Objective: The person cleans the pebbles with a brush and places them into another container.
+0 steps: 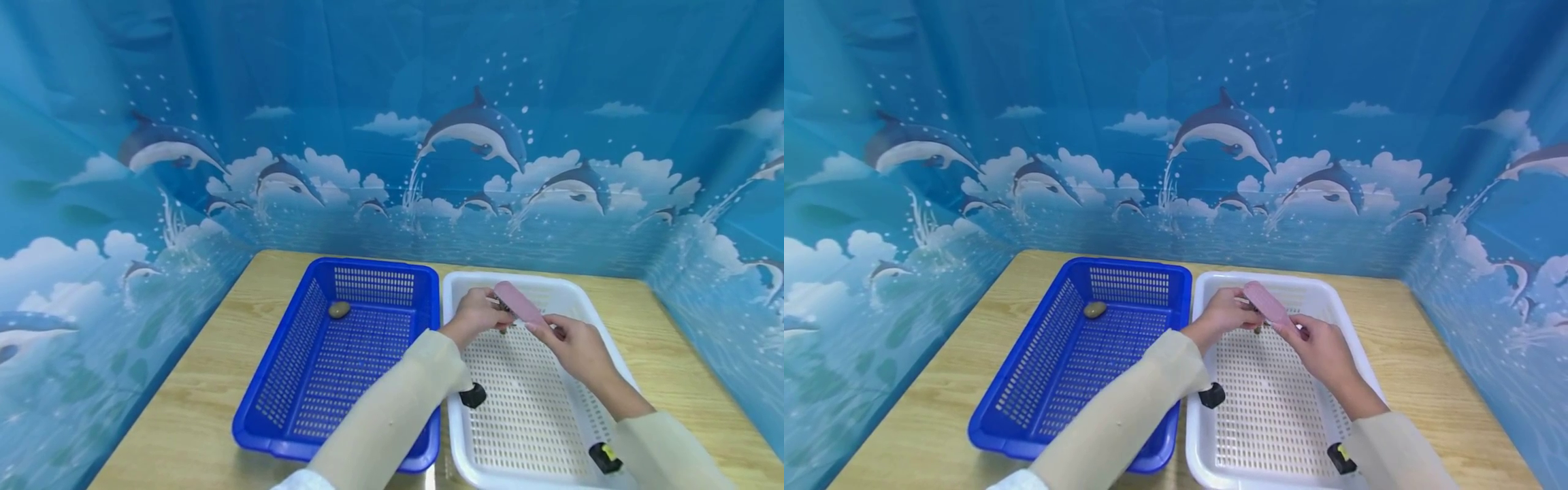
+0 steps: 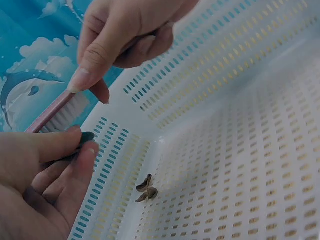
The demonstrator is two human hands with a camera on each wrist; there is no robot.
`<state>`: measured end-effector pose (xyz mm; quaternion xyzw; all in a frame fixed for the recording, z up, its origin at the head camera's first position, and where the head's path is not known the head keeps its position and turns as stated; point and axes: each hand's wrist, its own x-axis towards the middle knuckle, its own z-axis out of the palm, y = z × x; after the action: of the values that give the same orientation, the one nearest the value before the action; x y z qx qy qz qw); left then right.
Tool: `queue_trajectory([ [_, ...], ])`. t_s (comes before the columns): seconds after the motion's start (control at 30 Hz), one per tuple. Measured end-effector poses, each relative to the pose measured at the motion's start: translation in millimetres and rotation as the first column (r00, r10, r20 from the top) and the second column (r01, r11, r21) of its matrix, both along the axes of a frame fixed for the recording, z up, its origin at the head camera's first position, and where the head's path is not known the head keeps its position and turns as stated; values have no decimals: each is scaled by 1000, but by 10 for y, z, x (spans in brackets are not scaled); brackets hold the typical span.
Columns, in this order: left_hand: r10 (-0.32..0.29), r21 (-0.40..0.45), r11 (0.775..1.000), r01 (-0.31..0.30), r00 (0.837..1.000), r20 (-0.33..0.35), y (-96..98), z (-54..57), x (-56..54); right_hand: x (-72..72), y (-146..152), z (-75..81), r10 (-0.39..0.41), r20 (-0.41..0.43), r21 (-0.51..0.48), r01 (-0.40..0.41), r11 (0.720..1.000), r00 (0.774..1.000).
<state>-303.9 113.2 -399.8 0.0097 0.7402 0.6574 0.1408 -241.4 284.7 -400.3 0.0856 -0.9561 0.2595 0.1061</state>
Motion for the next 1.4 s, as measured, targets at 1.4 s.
queue_trajectory([
  [1.4, 51, -31, 998, -53, 996, -74, -2, 21, -5, 9, 2, 37, -110, 124, 14, 109, 994, 986],
])
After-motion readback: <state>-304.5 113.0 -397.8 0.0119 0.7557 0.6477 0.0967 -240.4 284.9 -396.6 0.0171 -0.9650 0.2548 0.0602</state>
